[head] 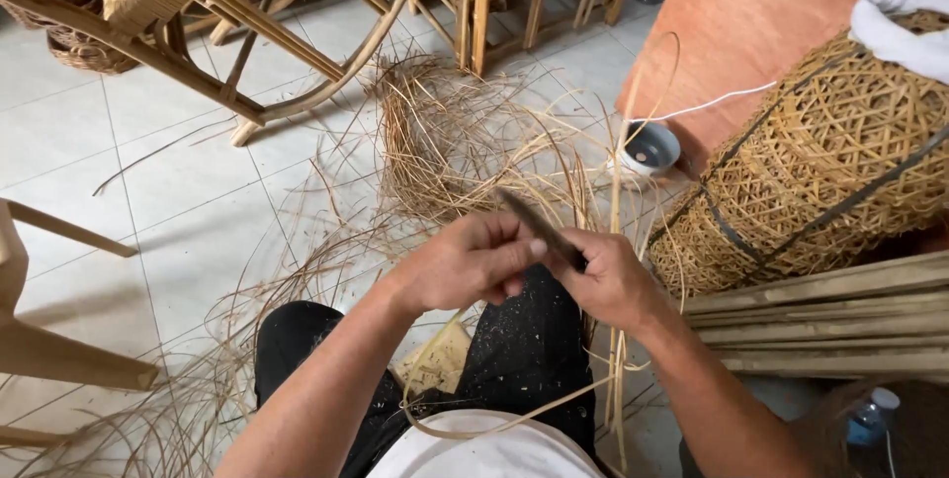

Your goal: The person is using a knife to shave and clean long rattan strips, preparing them for use in furniture or basket weaving.

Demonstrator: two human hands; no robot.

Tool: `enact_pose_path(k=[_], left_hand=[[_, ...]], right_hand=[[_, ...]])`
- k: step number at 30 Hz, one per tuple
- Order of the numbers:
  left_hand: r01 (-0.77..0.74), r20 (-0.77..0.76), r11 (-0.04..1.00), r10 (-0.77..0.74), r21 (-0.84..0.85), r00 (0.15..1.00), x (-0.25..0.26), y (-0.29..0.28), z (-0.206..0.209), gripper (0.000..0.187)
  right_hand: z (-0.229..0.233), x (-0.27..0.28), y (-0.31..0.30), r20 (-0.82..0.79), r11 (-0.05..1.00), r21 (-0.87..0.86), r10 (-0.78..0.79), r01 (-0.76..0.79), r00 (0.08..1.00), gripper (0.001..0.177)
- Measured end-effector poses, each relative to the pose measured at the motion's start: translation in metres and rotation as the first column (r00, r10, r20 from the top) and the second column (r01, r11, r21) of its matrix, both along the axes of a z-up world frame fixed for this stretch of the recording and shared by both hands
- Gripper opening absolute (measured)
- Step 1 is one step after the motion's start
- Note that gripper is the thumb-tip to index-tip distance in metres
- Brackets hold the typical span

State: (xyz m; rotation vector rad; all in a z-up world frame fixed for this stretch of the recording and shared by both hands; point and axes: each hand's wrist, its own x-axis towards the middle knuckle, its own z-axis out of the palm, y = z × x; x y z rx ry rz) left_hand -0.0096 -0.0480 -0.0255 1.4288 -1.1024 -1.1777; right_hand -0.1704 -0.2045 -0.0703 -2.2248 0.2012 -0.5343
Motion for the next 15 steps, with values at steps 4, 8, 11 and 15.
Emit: enact_pose_path(k=[4,8,11,15], left_hand=[[-0.077,-0.059,0.972,0.065,-0.221,0.996,-0.002,-0.005,-0.014,0.028],[-0.224,-0.096,0.862,0.202,-0.455,0.975,0.002,0.012,0.028,0.032],[-0.355,-0.197,0.746,0.296,-0.563,0.935,0.001,0.039,0.093,0.032],[-0.352,-0.163,0.756,0.316,-0.552,0.935,0.014,0.08,0.167,0.031]], right_hand=[[0.005,-0.003,-0.001,0.014,0.991,0.128,-0.046,0.043,0.999,0.012],[-0.041,-0.008,-0.029,-0.068,0.944,0.209,-0.245,0.254,0.967,0.014],[-0.109,-0.021,-0.065,-0.302,0.891,0.08,-0.405,0.446,0.863,0.019],[-0.119,-0.032,-0.075,-0.419,0.866,-0.011,-0.458,0.499,0.784,0.022]])
